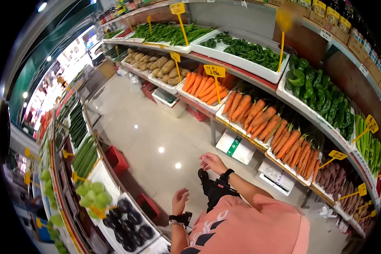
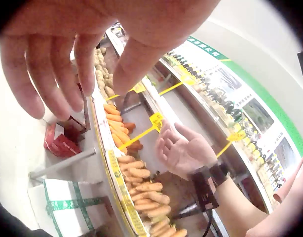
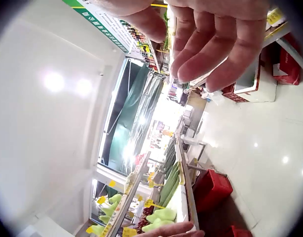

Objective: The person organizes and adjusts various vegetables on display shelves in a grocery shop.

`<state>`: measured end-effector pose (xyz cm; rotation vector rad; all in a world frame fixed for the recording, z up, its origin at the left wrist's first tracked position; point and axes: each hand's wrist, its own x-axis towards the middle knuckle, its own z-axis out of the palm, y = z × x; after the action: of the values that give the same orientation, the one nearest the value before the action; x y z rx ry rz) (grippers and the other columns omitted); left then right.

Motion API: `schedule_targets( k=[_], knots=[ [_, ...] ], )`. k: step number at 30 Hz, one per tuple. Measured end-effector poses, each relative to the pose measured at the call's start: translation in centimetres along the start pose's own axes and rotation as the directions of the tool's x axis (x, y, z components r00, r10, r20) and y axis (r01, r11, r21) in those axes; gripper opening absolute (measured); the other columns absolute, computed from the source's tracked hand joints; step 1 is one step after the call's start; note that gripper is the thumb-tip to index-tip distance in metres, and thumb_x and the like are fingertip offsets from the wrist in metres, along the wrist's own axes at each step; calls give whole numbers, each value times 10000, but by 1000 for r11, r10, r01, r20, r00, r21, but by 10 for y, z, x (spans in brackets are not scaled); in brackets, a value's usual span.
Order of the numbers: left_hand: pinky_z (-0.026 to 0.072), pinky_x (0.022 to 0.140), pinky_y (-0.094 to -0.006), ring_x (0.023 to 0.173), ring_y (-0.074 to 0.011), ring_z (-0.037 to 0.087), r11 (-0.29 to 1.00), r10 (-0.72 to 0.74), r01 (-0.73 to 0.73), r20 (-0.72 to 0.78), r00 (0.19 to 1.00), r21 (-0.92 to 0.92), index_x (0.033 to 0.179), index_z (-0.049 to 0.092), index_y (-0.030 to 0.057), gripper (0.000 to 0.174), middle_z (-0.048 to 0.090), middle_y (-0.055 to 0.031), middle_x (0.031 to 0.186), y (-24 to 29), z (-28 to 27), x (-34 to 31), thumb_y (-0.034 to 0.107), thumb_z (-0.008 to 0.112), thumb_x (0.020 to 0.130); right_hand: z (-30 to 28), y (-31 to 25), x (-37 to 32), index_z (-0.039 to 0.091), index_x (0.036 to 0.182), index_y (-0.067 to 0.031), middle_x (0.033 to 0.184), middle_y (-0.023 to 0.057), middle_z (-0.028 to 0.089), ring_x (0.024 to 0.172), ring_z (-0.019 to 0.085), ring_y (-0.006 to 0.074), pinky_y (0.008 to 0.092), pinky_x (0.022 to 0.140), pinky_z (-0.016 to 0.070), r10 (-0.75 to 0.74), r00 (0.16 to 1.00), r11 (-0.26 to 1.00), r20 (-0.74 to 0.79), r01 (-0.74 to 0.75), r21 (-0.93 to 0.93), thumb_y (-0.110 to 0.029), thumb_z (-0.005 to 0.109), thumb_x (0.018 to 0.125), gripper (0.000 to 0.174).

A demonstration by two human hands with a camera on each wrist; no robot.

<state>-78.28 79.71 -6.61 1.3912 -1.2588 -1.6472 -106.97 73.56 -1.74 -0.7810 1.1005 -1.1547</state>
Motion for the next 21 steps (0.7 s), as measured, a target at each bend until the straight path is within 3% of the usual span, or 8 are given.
schedule_targets(
  k=[6, 12, 14, 16, 18, 19, 21],
  knots=[
    [510, 794, -290, 996, -161, 629, 987, -161, 162, -132, 978, -9, 1248, 562, 28, 330, 651, -91, 1179, 42, -82, 143, 209, 586, 973, -7, -26, 174, 601, 1073, -50, 862, 40, 648, 742, 626, 109, 257, 647, 524, -53, 992, 995, -118, 42, -95, -258, 519, 1004, 234],
    [506, 777, -301, 991, -168, 636, 992, -105, 114, -157, 982, 48, 1255, 552, 28, 367, 649, -88, 1187, 96, -147, 278, 285, 562, 993, -39, -54, 308, 603, 1059, -42, 808, 47, 650, 685, 621, 114, 264, 606, 513, -146, 957, 980, -252, 105, -169, -198, 584, 952, 190],
    [511, 780, -308, 989, -175, 641, 994, -110, 108, -159, 981, -20, 1252, 553, 30, 366, 649, -91, 1193, 116, -154, 310, 291, 558, 995, -57, -52, 341, 605, 1063, -39, 809, 52, 654, 689, 625, 123, 269, 610, 514, -149, 932, 979, -331, 91, -184, -192, 610, 928, 204],
    [514, 787, -313, 993, -180, 643, 986, -169, 167, -157, 973, -29, 1257, 553, 37, 365, 648, -95, 1199, 126, -168, 361, 292, 557, 995, -88, -43, 388, 608, 1069, -36, 818, 59, 661, 708, 632, 133, 277, 623, 516, -145, 882, 979, -448, 64, -191, -200, 637, 902, 236],
    [517, 790, -317, 996, -184, 644, 980, -201, 200, -141, 969, -22, 1259, 554, 44, 361, 647, -98, 1201, 132, -177, 399, 291, 555, 996, -116, -36, 419, 606, 1068, -33, 839, 79, 676, 755, 647, 154, 297, 672, 523, -174, 778, 949, -604, -32, -315, -260, 683, 868, 312],
    [518, 791, -320, 998, -186, 645, 976, -215, 215, -129, 968, -16, 1259, 556, 47, 358, 648, -100, 1200, 134, -182, 418, 290, 553, 996, -123, -46, 430, 592, 1099, -46, 871, 101, 681, 827, 666, 237, 335, 746, 525, -139, 714, 926, -686, -153, -346, -320, 727, 818, 415],
    [523, 788, -327, 995, -193, 650, 970, -240, 244, -102, 965, 23, 1253, 562, 52, 345, 650, -101, 1195, 137, -191, 459, 285, 545, 1000, -142, -61, 457, 563, 1105, -37, 952, 139, 666, 871, 659, 299, 373, 786, 522, -178, 584, 812, -792, -368, -453, -331, 742, 792, 465]
  ],
)
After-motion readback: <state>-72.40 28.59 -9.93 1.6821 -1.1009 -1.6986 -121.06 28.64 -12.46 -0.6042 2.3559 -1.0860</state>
